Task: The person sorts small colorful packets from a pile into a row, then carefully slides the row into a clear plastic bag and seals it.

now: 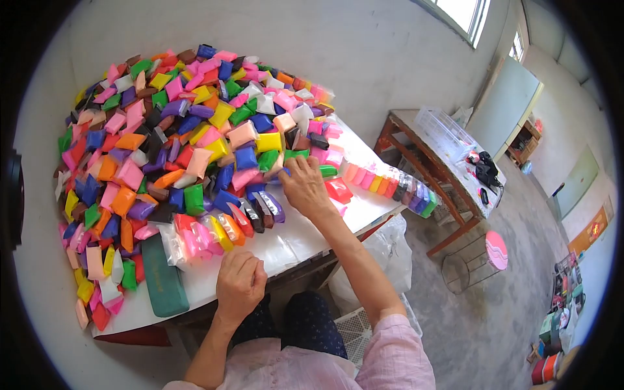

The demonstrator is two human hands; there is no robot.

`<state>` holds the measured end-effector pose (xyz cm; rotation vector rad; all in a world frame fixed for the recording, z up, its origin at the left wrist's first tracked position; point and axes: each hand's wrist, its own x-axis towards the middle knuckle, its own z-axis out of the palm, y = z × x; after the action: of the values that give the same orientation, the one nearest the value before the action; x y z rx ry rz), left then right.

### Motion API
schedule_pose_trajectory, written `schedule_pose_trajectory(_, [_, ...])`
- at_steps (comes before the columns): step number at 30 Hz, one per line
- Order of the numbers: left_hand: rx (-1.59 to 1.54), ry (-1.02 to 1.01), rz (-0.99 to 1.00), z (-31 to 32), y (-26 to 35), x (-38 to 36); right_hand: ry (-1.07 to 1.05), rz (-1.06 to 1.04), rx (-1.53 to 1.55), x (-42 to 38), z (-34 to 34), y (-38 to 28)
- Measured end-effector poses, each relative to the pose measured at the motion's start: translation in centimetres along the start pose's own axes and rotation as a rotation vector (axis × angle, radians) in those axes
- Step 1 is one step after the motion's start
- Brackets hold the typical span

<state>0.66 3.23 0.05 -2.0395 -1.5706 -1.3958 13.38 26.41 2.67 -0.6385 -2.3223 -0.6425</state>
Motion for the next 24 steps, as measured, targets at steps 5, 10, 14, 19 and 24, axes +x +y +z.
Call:
schedule_pose_trajectory(5, [0.026,0.003,0.013,0.1,0.0,0.1,0.223,0.128,0.156,0.7,-1.4,0.9])
schedule_pose_trajectory(10, [0.031,0.033,0.010,0.4,-0.4,-0.3,0.275,0.430,0.544,0.0,-4.4,1.8])
schedule_pose_trajectory(14, [-0.025,0.093,0.007,0.1,-0.3,-0.5,0.203,0.827,1.037,-2.8,-8.9,-0.3])
schedule_pose_trajectory(19, [-0.058,0.002,-0.055,-0.9,0.5,0.1,-0.122,1.115,1.425,-6.3,-11.6,-4.6])
schedule_pose_trajectory(24, [-0.030,-0.097,-0.032,-0.6,0.7,-0.5,-0.228,1.144,1.411,-7.1,-10.4,-6.6])
